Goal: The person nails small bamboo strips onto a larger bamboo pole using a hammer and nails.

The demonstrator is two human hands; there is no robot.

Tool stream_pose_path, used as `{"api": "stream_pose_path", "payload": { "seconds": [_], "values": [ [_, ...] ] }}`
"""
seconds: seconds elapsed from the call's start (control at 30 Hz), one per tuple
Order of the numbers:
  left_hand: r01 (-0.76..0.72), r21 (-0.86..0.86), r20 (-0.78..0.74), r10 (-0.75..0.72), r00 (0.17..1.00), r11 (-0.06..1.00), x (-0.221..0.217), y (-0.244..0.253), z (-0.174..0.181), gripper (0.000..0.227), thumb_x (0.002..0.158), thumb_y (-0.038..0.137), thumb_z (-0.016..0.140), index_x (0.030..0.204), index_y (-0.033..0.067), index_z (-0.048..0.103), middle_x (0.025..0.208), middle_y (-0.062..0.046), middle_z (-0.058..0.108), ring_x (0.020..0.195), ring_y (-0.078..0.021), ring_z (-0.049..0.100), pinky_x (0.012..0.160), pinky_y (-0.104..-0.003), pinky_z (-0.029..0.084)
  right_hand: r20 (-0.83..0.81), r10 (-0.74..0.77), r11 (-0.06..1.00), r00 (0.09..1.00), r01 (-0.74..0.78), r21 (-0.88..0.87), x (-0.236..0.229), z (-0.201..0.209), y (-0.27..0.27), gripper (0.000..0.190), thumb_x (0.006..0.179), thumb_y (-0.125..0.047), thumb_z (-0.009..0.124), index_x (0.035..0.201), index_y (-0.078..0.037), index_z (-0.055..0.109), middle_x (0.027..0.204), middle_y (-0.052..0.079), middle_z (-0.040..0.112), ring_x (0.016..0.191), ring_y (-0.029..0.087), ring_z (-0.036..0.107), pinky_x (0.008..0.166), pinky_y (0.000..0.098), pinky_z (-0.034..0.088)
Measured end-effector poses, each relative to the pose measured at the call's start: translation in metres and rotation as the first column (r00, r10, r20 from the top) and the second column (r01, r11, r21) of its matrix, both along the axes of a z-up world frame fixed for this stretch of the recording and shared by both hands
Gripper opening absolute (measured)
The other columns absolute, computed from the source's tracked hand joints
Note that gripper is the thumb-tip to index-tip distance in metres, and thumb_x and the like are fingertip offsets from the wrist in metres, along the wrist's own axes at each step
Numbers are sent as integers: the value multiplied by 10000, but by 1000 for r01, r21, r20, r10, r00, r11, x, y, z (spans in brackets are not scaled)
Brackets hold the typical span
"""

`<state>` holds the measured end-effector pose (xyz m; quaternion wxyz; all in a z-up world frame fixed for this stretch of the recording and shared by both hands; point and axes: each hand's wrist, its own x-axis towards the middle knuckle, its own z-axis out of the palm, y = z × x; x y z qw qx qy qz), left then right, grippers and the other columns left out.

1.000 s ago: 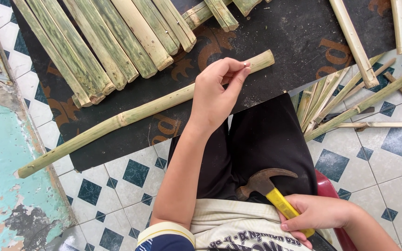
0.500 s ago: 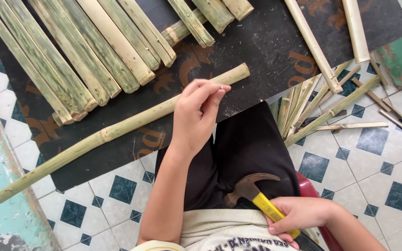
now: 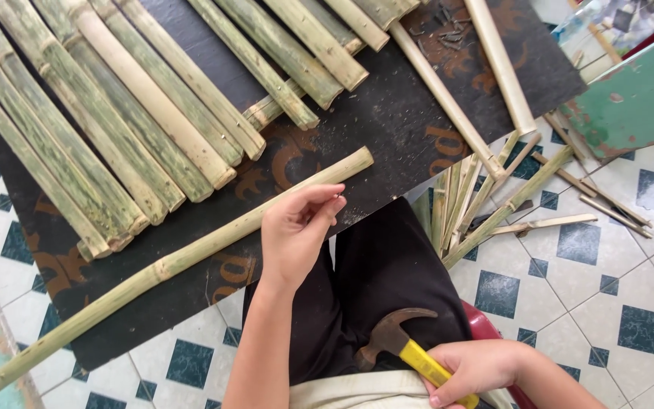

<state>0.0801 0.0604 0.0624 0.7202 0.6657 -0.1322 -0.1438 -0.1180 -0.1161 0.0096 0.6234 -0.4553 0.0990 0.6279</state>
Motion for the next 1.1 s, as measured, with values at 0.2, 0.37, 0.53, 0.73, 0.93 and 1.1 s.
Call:
{"api": "stream_pose_path", "payload": {
  "seconds": [0.2,0.37,0.53,0.73,0.93,1.1],
  "values": [
    [-4,20,8,3,1000,1000,2,0,3,119,789,-60,593,901,-23,608,825,-72,641,672,-107,598,606,-171,485,15,120,983,993,-117,-142,5,4,0,230,791,-275,650,897,-107,536,780,-33,523,740,54,500,726,195,391],
    [-25,82,111,16,994,996,8,-3,7,89,827,-42,538,894,-13,589,857,-66,645,707,-114,626,620,-180,489,18,108,981,994,-103,-163,-1,-2,0,152,804,-205,648,835,-97,546,749,-44,531,691,43,487,676,165,398],
    [-28,211,184,-11,983,977,24,-7,7,36,787,25,613,807,8,638,640,17,557,550,-47,434,498,-171,375,-26,98,980,995,-100,-171,1,-3,0,144,819,-165,655,848,-78,543,773,-33,515,706,44,478,666,157,398],
    [-95,377,424,-81,902,921,39,-16,-2,70,732,103,647,778,52,632,806,4,648,730,-135,570,654,-239,451,-158,45,975,986,-77,-206,8,4,3,224,808,-150,659,976,-31,571,813,5,552,748,57,513,695,163,408],
    [-233,521,496,-69,865,821,36,-21,-6,86,722,179,626,721,99,660,750,50,656,677,-137,547,652,-252,427,-127,81,974,989,-105,-199,6,0,2,169,818,-168,657,911,-57,571,791,-7,531,739,56,500,692,170,395],
    [-274,567,514,-73,855,777,35,-23,-9,93,751,215,615,747,133,660,783,77,650,724,-120,563,694,-251,406,-144,31,983,989,-57,-176,5,-3,1,143,822,-138,661,875,-41,572,786,8,536,739,67,512,683,178,401]
  ]
}}
